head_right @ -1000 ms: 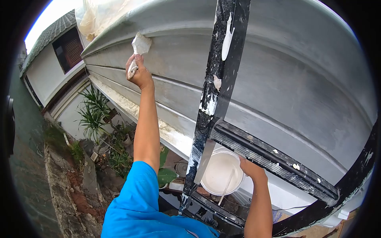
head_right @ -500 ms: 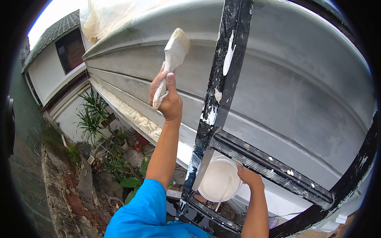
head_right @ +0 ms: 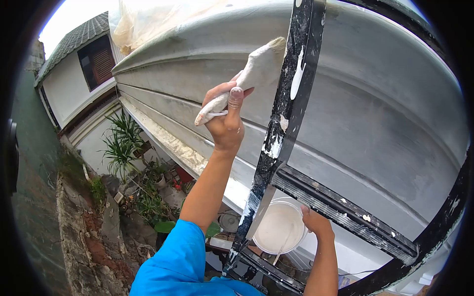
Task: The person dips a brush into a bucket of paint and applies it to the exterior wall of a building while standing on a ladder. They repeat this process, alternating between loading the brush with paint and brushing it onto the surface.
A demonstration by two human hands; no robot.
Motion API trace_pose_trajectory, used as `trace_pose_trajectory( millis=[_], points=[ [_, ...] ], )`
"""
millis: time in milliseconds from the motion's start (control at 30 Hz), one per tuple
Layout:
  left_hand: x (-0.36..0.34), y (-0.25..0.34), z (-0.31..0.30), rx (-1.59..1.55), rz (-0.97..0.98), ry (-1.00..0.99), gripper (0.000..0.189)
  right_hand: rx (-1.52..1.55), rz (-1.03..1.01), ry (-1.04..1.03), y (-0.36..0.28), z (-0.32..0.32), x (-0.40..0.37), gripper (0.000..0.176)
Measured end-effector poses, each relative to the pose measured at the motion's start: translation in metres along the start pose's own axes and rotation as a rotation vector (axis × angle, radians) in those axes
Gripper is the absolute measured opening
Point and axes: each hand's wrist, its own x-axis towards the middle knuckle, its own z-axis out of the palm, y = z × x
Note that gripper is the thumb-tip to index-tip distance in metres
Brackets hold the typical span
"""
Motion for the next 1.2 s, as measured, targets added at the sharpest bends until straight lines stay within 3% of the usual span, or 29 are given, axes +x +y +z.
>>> trace_pose_trajectory(
  millis=[67,200,267,300,400,467,500,567,667,733,833,1000,1067,1200],
  points=[
    [0.03,-0.005,-0.021,0.008,0.009,0.145,0.017,0.021,0.026,-0.003,-0.006,-0.002,-0.002,0.034],
    [0.111,-0.029,-0.08,0.643,0.444,0.311,0.015,0.063,0.075,-0.021,-0.022,-0.01,-0.008,0.033],
    [0.141,-0.028,-0.079,0.826,0.438,0.266,0.014,0.066,0.069,-0.003,-0.024,-0.011,-0.009,0.032],
    [0.146,-0.024,-0.071,0.847,0.341,0.156,0.015,0.062,0.061,0.01,-0.025,-0.011,-0.01,0.032],
    [0.135,-0.004,-0.03,0.695,0.454,0.01,0.017,0.069,0.078,0.012,-0.031,-0.018,-0.011,0.031],
    [0.113,0.016,0.0,0.43,0.493,-0.164,0.017,0.079,0.106,-0.009,-0.037,-0.019,-0.013,0.031],
    [0.108,0.028,0.007,0.374,0.457,-0.174,0.018,0.025,0.074,-0.022,-0.014,-0.008,-0.005,0.031],
    [0.103,0.042,0.016,0.253,0.389,-0.186,0.018,0.069,0.121,-0.109,-0.027,-0.019,-0.01,0.033],
    [0.144,0.032,-0.009,0.533,0.606,-0.008,0.017,0.036,0.062,-0.029,-0.007,-0.005,-0.003,0.033],
    [0.17,0.019,-0.035,0.872,0.499,0.071,0.015,0.009,0.046,-0.001,0.0,0.0,-0.001,0.033],
    [0.183,-0.018,-0.057,1.179,0.503,0.114,0.014,-0.041,0.069,-0.02,-0.003,-0.001,-0.001,0.034],
    [0.116,0.006,0.016,0.541,0.487,-0.026,0.014,-0.029,0.037,-0.03,-0.017,-0.012,-0.007,0.034],
    [0.094,0.022,0.032,0.247,0.397,-0.076,0.017,0.071,0.12,-0.121,-0.03,-0.019,-0.01,0.033],
    [0.095,0.023,0.011,-0.347,-0.14,-0.009,0.016,0.089,0.075,-0.023,-0.012,-0.006,-0.005,0.032]
  ],
)
